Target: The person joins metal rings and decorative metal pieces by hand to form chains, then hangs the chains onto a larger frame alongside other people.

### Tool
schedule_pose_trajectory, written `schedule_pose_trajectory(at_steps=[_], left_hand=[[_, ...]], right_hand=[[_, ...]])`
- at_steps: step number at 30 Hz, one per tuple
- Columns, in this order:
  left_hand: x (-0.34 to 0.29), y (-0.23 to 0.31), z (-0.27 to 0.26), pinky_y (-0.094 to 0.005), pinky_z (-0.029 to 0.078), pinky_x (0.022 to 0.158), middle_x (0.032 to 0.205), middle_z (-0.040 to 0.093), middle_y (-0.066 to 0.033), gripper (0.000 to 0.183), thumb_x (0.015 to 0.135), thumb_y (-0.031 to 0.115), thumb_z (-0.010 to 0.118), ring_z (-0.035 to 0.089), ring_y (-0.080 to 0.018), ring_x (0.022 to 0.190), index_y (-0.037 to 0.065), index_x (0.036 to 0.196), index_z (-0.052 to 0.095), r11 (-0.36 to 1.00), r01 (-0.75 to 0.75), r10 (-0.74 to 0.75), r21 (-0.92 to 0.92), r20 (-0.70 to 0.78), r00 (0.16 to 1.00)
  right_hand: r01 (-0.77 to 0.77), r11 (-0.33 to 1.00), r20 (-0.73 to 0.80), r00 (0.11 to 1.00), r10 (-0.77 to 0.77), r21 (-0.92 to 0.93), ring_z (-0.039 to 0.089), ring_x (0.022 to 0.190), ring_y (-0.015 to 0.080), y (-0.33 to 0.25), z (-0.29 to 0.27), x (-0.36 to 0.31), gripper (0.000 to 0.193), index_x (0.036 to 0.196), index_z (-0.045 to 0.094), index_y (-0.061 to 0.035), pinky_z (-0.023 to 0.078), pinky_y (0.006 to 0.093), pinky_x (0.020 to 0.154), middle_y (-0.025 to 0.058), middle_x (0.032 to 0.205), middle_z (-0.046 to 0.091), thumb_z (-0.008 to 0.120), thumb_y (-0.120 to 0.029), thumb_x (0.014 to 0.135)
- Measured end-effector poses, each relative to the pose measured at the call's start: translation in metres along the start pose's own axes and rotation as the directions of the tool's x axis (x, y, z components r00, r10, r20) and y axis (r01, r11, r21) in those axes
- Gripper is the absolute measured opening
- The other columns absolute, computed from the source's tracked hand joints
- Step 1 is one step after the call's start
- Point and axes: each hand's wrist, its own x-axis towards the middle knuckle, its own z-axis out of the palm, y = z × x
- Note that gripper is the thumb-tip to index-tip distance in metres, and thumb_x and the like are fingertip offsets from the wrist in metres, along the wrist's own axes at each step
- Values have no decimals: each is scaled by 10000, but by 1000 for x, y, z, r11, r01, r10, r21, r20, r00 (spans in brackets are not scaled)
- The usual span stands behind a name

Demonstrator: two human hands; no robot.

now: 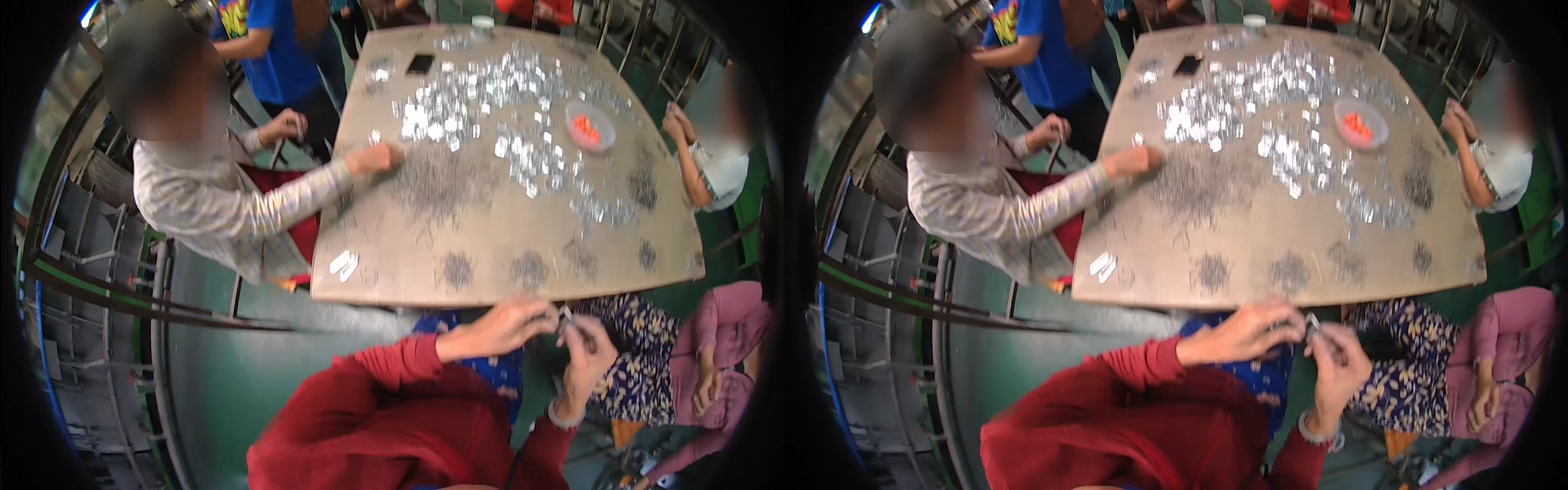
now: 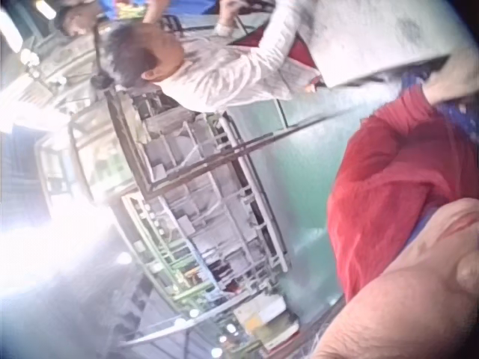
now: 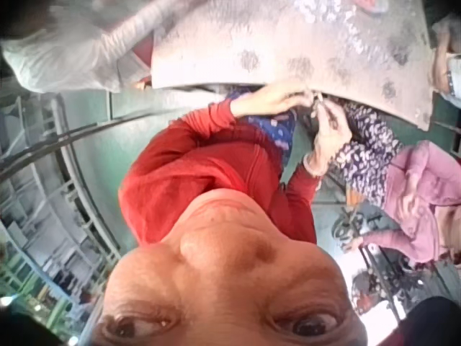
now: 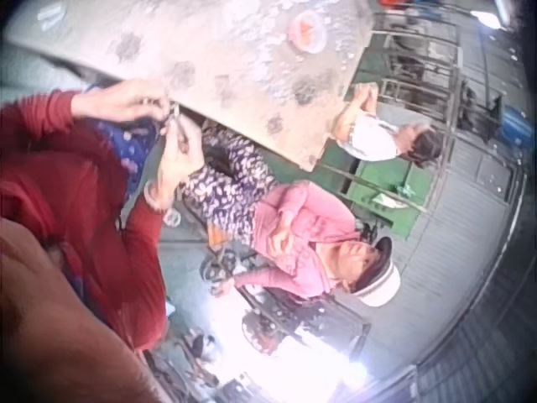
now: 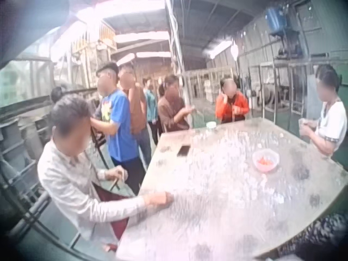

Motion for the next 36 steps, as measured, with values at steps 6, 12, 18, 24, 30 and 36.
schedule_pose_trajectory(at_steps=[6,12,18,24,30,36], left_hand=[[-13,-2,5,-356,441,761,787,625,-84,110,821,107,651,593,-265,778,32,881,599,997,74,-75,-17,-74,994],[-26,-19,5,-348,458,818,951,639,-105,254,781,131,699,607,-259,897,46,1001,604,985,175,-174,-1,-93,980],[2,-95,-121,-392,514,645,796,655,-155,205,824,227,650,638,-330,716,23,841,661,661,440,-264,608,-360,895],[39,-173,-127,-401,538,655,921,607,-196,180,657,28,624,609,-325,900,-32,827,624,224,303,-402,926,-195,894],[30,-174,-134,-374,538,624,893,583,-178,256,685,13,619,588,-292,846,-65,917,542,156,89,-311,984,-37,950],[65,-184,-169,-424,508,584,737,568,-176,150,681,9,557,607,-332,739,-27,817,503,99,-29,-154,995,44,987]], right_hand=[[-45,986,-94,994,61,159,566,657,134,9,18,-4,158,944,617,73,452,227,572,139,891,610,604,114,793],[-45,974,-59,996,60,223,587,664,159,15,19,-5,152,924,610,73,480,242,568,153,895,589,601,132,784],[-58,994,42,998,55,90,584,632,162,5,28,-3,176,895,611,49,484,241,556,145,870,582,606,146,748],[-100,992,10,995,99,83,587,603,150,2,21,-3,115,844,626,68,481,225,530,129,833,585,630,129,746],[-88,995,75,994,85,49,566,596,138,-1,33,-6,114,849,620,69,467,216,536,120,815,574,614,130,754],[1,1000,135,991,-3,16,572,619,139,4,29,-4,131,844,628,57,451,231,550,121,821,598,609,128,735]])
